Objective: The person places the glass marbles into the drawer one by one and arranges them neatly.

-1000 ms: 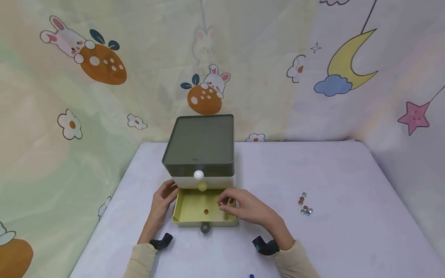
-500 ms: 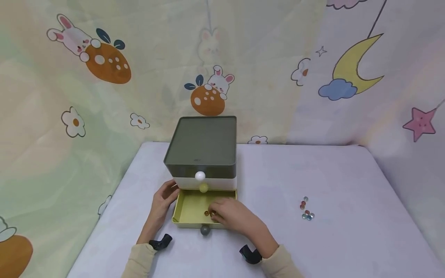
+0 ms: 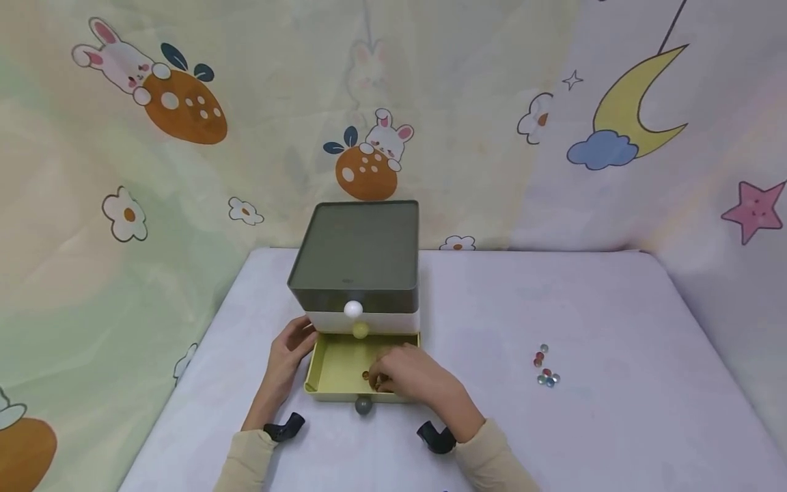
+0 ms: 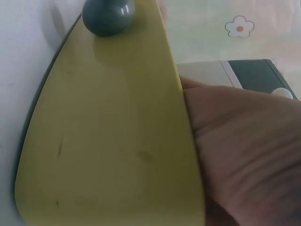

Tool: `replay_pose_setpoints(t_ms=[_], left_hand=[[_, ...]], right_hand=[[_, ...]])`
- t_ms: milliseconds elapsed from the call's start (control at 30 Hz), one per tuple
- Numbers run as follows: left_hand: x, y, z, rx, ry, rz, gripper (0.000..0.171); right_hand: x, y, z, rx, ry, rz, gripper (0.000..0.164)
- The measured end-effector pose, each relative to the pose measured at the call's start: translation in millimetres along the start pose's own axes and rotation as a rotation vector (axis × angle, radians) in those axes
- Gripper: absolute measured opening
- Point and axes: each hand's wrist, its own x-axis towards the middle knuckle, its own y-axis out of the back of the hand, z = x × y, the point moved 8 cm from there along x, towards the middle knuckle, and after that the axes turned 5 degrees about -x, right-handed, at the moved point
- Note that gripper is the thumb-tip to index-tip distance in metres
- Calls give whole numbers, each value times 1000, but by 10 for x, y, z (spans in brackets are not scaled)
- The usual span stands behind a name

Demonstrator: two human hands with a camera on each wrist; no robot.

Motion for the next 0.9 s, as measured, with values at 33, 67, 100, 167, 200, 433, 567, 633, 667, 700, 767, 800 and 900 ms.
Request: replay_pose_setpoints(t_ms=[33,67,100,167,200,433,567,633,667,700,767,800,900], left_hand=[[-2,1,5,-4,-3,1,42],[-3,2,6,-6,-4,4,41],[-4,1,7,-10,-5,6,41],[2,-6,5,-19,-6,5,41],[9,-13,4,-18,-7,2,42],[62,-43,37,-31,-12,-10,43],[49,-28,30,-46,-1,-6,42],[34,-21,25,-45,4,-5,42],[29,-17,20,-49,4,-5,42],[21,-15,17,-46,7,-4,42],[10,-15,9,-44,11,-1,42],[3,-15,8,-40,12,1,42],[-6,-18,2,-32,19,10,42]], right_hand=[[2,-6,5,-3,5,4,8],[2,-16,10,-6,7,3,9],[1,-17,13,-8,9,4,10],[-1,-29,31,-16,3,-2,11],[-5,-26,39,-17,-1,-4,11],[8,31,74,-20,-24,-6,13],[25,27,66,-17,-25,-18,14],[28,18,63,-9,-27,-23,14],[29,9,61,-4,-28,-24,14],[26,2,60,0,-30,-26,13],[18,-8,56,1,-30,-24,12],[14,-13,55,1,-31,-23,12],[-5,-11,52,18,-30,-13,12]])
